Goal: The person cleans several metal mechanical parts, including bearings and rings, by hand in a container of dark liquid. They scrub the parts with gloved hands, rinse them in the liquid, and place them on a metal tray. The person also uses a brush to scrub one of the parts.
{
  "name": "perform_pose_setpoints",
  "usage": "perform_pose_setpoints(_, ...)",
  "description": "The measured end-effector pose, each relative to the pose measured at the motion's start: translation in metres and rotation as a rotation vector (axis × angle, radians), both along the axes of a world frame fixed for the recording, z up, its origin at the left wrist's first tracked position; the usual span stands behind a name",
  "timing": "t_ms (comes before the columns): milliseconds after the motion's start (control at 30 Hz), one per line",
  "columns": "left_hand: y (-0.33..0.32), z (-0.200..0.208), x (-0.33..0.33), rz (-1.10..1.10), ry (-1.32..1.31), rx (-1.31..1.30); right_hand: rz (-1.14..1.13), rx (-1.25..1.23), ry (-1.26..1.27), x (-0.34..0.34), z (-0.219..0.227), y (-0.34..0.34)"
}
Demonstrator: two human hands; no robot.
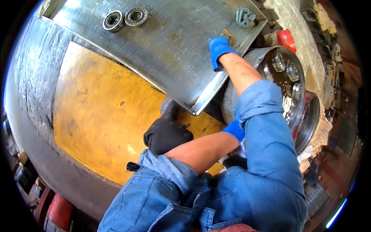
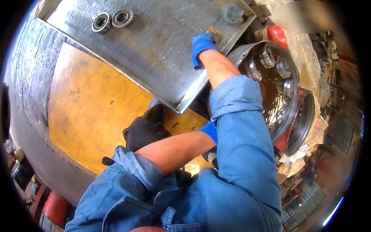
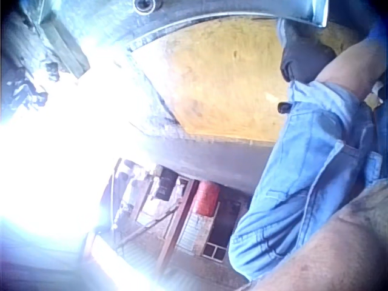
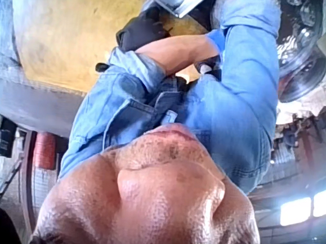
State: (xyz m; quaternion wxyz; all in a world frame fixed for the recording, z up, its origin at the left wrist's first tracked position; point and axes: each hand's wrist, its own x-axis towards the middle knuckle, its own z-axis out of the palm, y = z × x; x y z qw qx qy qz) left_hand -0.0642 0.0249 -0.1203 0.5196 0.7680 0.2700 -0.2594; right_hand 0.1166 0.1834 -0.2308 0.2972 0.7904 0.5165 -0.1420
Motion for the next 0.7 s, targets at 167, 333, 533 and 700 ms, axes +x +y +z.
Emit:
perform_pose_setpoints(167,-0.013,-0.014,0.006,-0.011,0.013,-0.029,0.131,-0.095,-0.021,-0.039,-0.031,-0.018)
perform_pose_setpoints(333,-0.026,-0.026,0.012,-0.017,0.003,-0.034,0.162,-0.063,0.057,-0.022,-0.058,-0.025)
perform_pose_setpoints(533,-0.034,-0.021,0.026,-0.077,-0.076,-0.018,0.147,-0.003,0.079,0.004,-0.095,-0.018)
perform_pose_setpoints(700,-0.035,-0.020,0.035,-0.134,-0.142,-0.022,0.131,0.033,0.096,0.001,-0.115,-0.016)
